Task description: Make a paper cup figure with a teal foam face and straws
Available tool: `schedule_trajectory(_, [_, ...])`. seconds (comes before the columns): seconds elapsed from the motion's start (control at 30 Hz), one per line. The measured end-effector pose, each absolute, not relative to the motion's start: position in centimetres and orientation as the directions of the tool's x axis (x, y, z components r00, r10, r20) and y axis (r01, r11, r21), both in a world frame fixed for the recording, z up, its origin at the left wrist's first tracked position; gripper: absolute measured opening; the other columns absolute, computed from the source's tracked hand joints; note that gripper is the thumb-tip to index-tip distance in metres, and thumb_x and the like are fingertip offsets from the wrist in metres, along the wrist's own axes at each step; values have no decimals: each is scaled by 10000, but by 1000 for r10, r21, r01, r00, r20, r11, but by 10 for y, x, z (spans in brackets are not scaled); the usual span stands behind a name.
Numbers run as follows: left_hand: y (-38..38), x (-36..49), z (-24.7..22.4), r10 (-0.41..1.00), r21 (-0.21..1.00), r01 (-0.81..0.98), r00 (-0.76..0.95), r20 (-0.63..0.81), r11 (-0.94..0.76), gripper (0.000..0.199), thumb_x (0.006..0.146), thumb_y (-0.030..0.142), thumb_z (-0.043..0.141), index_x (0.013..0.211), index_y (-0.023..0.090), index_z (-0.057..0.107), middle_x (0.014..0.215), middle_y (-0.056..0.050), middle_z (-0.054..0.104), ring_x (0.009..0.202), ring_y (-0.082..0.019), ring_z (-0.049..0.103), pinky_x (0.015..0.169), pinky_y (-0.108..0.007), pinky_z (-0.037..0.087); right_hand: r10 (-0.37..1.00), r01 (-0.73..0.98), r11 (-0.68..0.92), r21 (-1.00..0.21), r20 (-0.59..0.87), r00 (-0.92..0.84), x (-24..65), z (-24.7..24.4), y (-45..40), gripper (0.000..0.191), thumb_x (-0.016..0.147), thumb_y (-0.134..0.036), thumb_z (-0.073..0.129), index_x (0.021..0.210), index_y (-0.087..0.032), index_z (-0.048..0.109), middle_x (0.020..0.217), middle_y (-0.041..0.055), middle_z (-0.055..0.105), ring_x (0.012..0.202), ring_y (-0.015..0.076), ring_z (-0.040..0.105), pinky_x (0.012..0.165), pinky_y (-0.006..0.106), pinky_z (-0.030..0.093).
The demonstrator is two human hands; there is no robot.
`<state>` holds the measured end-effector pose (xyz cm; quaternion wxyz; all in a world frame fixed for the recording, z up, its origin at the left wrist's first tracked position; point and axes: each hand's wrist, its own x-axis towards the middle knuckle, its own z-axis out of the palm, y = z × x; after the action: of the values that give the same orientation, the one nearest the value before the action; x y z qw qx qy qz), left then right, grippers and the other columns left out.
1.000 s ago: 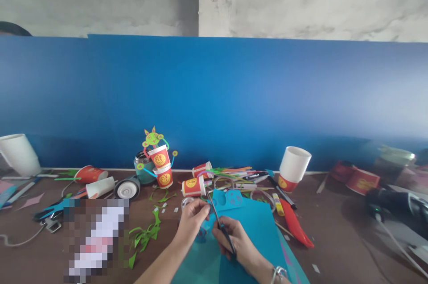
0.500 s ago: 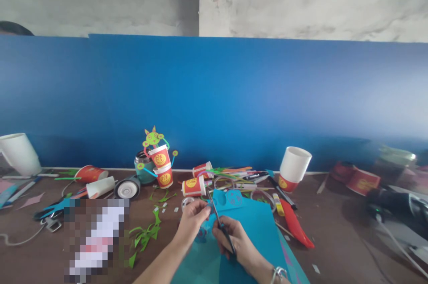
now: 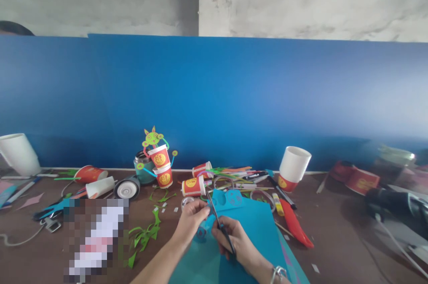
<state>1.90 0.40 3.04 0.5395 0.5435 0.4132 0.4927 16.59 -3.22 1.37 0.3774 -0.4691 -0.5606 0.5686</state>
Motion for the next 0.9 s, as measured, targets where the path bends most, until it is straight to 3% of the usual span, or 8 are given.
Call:
schedule_trajectory(0.37, [3, 22, 24, 974, 989, -118, 196, 113, -91, 287, 711, 447, 626, 677, 168, 571, 537, 22, 556, 534, -124, 497, 550, -231, 372, 954, 90, -97, -991, -119, -277, 165, 15, -33, 298, 710, -441, 639, 728, -161, 535, 417, -74, 505, 317, 41, 350, 319, 153, 275])
schedule_trajectory(0.9, [3, 19, 31, 973, 996, -35, 217, 82, -76, 276, 680, 439, 637, 625, 176, 575, 492, 30, 536, 512, -129, 493, 552, -239, 369, 951, 105, -95, -990, -122, -284, 167, 14, -32, 327, 706, -470, 652, 734, -166, 537, 421, -74, 515, 314, 38, 355, 318, 148, 272])
